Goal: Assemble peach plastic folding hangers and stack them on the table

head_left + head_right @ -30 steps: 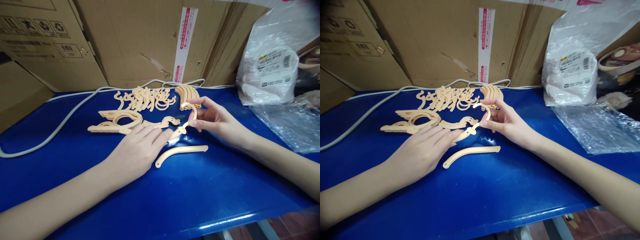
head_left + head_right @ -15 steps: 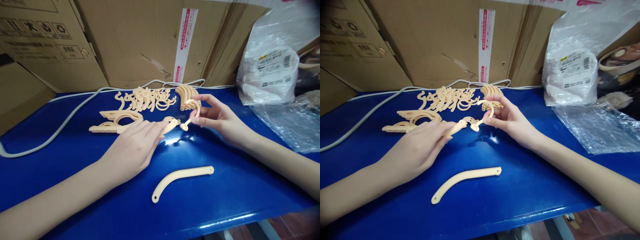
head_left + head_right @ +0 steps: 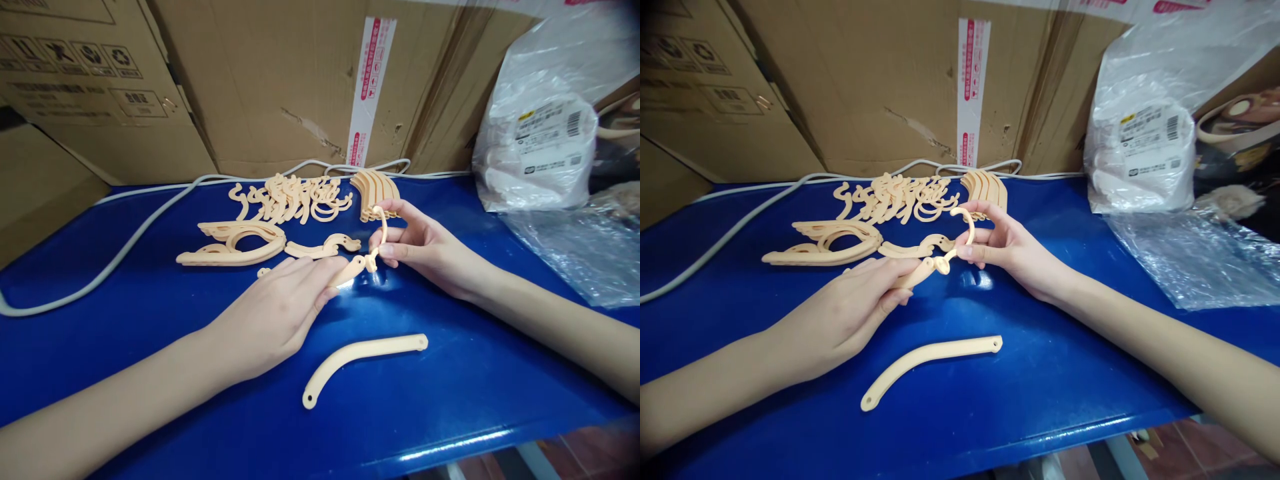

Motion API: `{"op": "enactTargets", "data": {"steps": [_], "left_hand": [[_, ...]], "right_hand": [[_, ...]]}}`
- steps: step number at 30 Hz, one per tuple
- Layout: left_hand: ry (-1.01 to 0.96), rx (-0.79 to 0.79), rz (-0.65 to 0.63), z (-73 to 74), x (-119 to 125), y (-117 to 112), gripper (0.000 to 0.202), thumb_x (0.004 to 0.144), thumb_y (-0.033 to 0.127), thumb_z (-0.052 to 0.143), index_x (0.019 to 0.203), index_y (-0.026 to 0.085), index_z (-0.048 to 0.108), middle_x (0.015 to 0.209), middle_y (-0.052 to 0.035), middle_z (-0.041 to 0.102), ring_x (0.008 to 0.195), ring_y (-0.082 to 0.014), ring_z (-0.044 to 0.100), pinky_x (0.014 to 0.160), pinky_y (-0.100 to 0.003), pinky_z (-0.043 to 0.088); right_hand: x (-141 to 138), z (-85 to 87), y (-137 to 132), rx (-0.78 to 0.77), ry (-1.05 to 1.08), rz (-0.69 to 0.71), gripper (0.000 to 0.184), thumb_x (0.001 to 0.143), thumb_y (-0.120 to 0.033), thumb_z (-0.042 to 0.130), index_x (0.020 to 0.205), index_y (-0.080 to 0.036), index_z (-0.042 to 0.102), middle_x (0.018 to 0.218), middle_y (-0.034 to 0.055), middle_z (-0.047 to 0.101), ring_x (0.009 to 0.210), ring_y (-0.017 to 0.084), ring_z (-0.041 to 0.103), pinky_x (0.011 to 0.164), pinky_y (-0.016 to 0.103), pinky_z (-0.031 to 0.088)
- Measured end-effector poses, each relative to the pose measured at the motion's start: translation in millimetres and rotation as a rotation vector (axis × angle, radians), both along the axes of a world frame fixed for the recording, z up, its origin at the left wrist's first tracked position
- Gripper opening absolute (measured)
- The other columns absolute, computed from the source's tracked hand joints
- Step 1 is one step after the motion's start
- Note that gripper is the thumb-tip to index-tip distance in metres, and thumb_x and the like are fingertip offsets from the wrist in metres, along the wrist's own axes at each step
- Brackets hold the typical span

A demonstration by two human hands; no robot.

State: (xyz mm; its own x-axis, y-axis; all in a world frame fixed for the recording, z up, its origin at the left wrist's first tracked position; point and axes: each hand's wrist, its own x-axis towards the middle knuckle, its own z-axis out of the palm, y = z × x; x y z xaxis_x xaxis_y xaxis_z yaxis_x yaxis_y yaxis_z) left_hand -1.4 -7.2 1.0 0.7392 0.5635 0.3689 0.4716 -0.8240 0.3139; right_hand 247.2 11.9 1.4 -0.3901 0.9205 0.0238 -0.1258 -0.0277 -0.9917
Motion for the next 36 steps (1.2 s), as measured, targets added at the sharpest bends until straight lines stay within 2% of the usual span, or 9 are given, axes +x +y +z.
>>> {"op": "enactTargets", "data": {"steps": [4,8,15,24,28,32,36], "left_hand": [[0.018,0.088,-0.029,-1.3,-0.9,-0.7,0.029,0.105,0.020,0.033,0.128,0.016,0.050,0.122,-0.0070,0.066,0.111,-0.0165,0.062,0.095,-0.028,0.049],[0.060,0.211,-0.036,-5.0,-3.1,0.7,0.030,0.105,0.019,0.033,0.129,0.014,0.050,0.117,-0.0103,0.068,0.104,-0.0208,0.064,0.087,-0.033,0.052],[0.136,0.336,-0.043,-6.2,-4.2,1.3,0.039,0.097,0.004,0.042,0.135,0.010,0.048,0.104,-0.0108,0.068,0.107,-0.0263,0.062,0.089,-0.040,0.050],[0.200,0.499,0.015,-5.4,-2.0,3.1,0.036,0.099,0.009,0.034,0.124,0.008,0.059,0.088,-0.0105,0.071,0.082,-0.0233,0.067,0.072,-0.035,0.049],[0.204,0.533,0.026,-5.2,-1.7,4.0,0.038,0.100,0.010,0.031,0.122,0.008,0.062,0.085,-0.0102,0.071,0.076,-0.0223,0.066,0.069,-0.035,0.048],[0.214,0.545,0.028,-5.3,-0.8,5.3,0.039,0.100,0.010,0.030,0.122,0.007,0.062,0.086,-0.0112,0.071,0.076,-0.0230,0.067,0.071,-0.036,0.049],[0.171,0.504,0.001,-4.4,-0.6,5.7,0.037,0.100,0.010,0.033,0.124,0.006,0.061,0.093,-0.0126,0.071,0.083,-0.0251,0.067,0.077,-0.039,0.049]], "right_hand": [[-0.5,-0.3,-0.1,0.002,-0.019,0.016,0.052,0.079,-0.018,0.076,0.119,-0.027,0.045,0.080,-0.0051,0.066,0.066,0.009,0.056,0.057,0.021,0.042],[-0.4,0.1,-1.5,-0.006,-0.027,0.005,0.052,0.078,-0.018,0.077,0.119,-0.026,0.046,0.079,-0.0052,0.066,0.063,0.008,0.055,0.056,0.020,0.040],[0.5,0.1,-2.6,-0.015,-0.055,0.006,0.052,0.078,-0.021,0.078,0.121,-0.025,0.049,0.078,-0.0047,0.066,0.060,0.008,0.054,0.055,0.021,0.040],[4.5,1.6,0.3,0.113,-0.174,-0.035,0.048,0.080,-0.022,0.077,0.120,-0.024,0.049,0.077,-0.0046,0.064,0.070,0.012,0.059,0.066,0.027,0.047],[2.7,6.5,-3.4,0.173,-0.253,-0.068,0.047,0.080,-0.027,0.077,0.119,-0.025,0.050,0.078,-0.0036,0.063,0.071,0.014,0.059,0.066,0.030,0.048],[0.7,9.8,-7.0,0.218,-0.293,-0.113,0.046,0.079,-0.029,0.078,0.118,-0.025,0.054,0.080,-0.0027,0.063,0.072,0.015,0.060,0.066,0.032,0.048],[3.2,6.6,-3.6,0.110,-0.162,-0.094,0.051,0.078,-0.024,0.079,0.122,-0.023,0.054,0.078,-0.0036,0.064,0.069,0.012,0.059,0.065,0.027,0.046]]}}
